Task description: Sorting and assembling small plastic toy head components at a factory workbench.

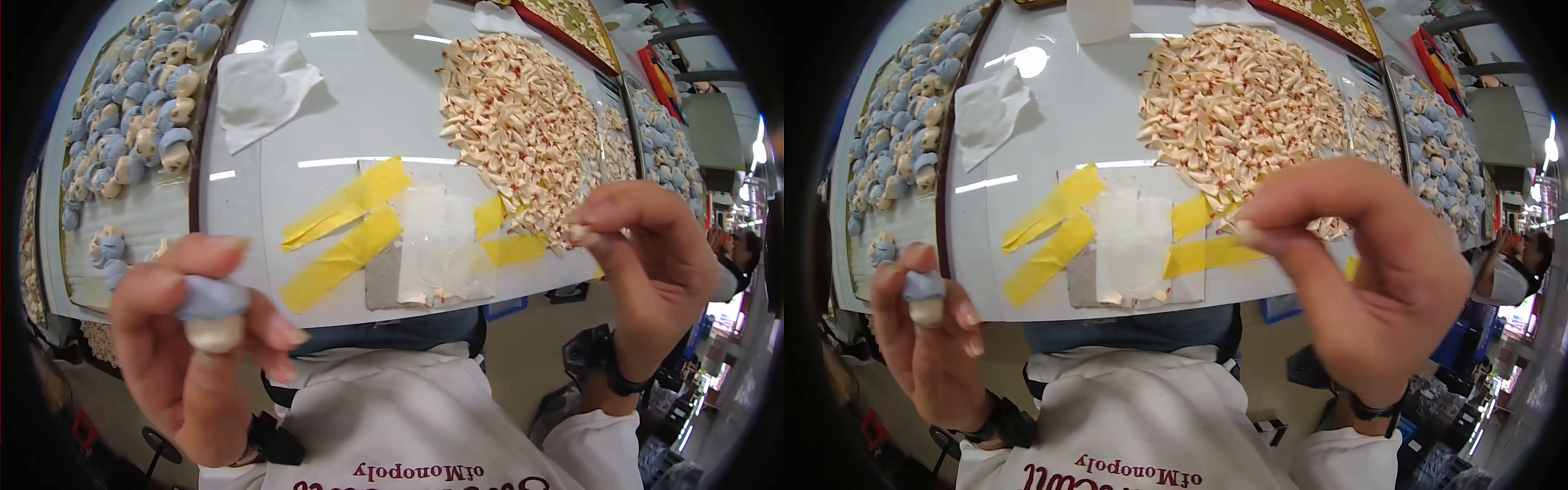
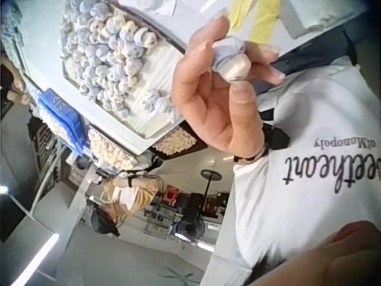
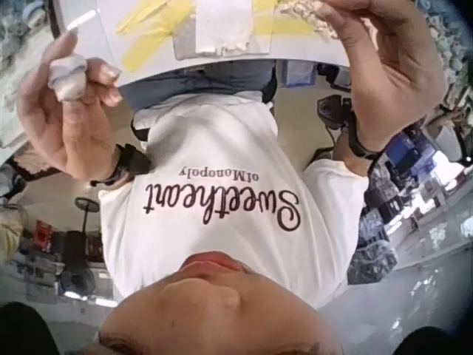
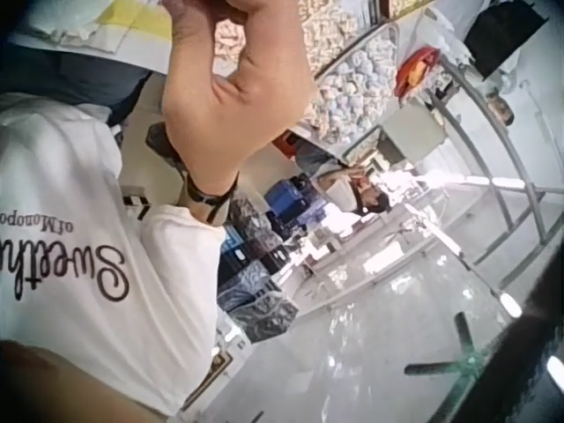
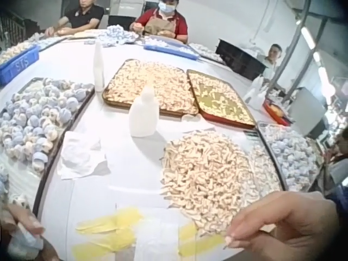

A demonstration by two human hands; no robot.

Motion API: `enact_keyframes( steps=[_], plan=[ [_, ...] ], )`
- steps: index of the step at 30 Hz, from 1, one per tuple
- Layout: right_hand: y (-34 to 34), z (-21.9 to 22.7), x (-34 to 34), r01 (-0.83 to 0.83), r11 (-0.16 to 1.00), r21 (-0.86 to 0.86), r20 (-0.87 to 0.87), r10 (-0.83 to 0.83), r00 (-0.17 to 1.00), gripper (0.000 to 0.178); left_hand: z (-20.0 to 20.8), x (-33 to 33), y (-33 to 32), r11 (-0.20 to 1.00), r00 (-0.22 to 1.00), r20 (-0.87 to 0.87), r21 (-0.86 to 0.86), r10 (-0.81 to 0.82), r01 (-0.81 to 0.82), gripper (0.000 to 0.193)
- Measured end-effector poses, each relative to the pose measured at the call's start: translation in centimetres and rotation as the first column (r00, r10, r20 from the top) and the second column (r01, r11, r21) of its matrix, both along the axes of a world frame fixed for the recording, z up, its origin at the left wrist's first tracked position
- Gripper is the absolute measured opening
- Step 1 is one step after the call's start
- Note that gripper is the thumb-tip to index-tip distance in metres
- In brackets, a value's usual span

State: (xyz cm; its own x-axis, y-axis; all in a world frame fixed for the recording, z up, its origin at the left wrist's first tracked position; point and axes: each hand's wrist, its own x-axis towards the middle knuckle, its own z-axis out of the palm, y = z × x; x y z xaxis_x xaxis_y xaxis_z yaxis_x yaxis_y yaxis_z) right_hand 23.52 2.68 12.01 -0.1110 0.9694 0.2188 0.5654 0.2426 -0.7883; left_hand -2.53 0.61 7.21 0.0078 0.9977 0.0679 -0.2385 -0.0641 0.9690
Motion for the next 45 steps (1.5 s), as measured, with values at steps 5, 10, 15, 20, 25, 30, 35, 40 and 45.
enact_keyframes(
  steps=[5, 10, 15, 20, 25, 30, 35, 40, 45],
  plan=[
    [1.3, -0.3, -2.8, -0.207, 0.978, -0.017, 0.187, 0.206, 0.961, 0.018, -2.5, 0.8, 0.2, 0.969, 0.962, 0.129, 0.092, -0.241, 0.23, 0.035],
    [1.2, -0.3, -3.4, -0.2, 0.979, 0.034, 0.446, 0.164, 0.88, 0.02, -3.1, 1.1, 0.3, 0.958, 0.976, -0.051, 0.184, -0.212, 0.218, 0.036],
    [1.8, -0.5, -4.4, -0.231, 0.971, 0.062, 0.465, 0.177, 0.868, 0.021, -3.5, 1.3, 1.0, 0.912, 0.936, -0.028, 0.217, -0.351, 0.348, 0.04],
    [1.2, 0.2, -3.7, -0.195, 0.981, -0.015, 0.492, 0.177, 0.852, 0.02, -3.4, 0.6, 1.1, 0.895, 0.923, -0.068, 0.227, -0.379, 0.384, 0.043],
    [1.8, -0.4, -4.4, -0.244, 0.968, 0.059, 0.477, 0.188, 0.859, 0.021, -3.7, 1.4, 0.7, 0.917, 0.944, -0.015, 0.233, -0.33, 0.324, 0.047],
    [1.0, -0.5, -4.0, -0.209, 0.974, 0.088, 0.441, 0.15, 0.885, 0.021, -3.2, 2.0, 0.7, 0.923, 0.939, -0.001, 0.181, -0.345, 0.339, 0.049],
    [-0.3, 0.7, -3.5, -0.422, 0.905, 0.054, 0.045, 0.42, 0.906, 0.016, -2.3, 2.5, 0.4, 0.922, 0.923, 0.092, 0.139, -0.375, 0.361, 0.044],
    [-2.3, -1.3, -5.2, -0.29, 0.956, 0.037, -0.22, 0.291, 0.931, 0.021, -2.2, 2.2, 0.7, 0.855, 0.917, -0.152, 0.332, -0.369, 0.399, 0.029],
    [-2.5, -1.5, -5.3, -0.275, 0.947, 0.166, -0.102, 0.294, 0.95, 0.026, -1.6, 3.2, 0.2, 0.874, 0.938, -0.128, 0.342, -0.322, 0.347, 0.021]
  ],
)
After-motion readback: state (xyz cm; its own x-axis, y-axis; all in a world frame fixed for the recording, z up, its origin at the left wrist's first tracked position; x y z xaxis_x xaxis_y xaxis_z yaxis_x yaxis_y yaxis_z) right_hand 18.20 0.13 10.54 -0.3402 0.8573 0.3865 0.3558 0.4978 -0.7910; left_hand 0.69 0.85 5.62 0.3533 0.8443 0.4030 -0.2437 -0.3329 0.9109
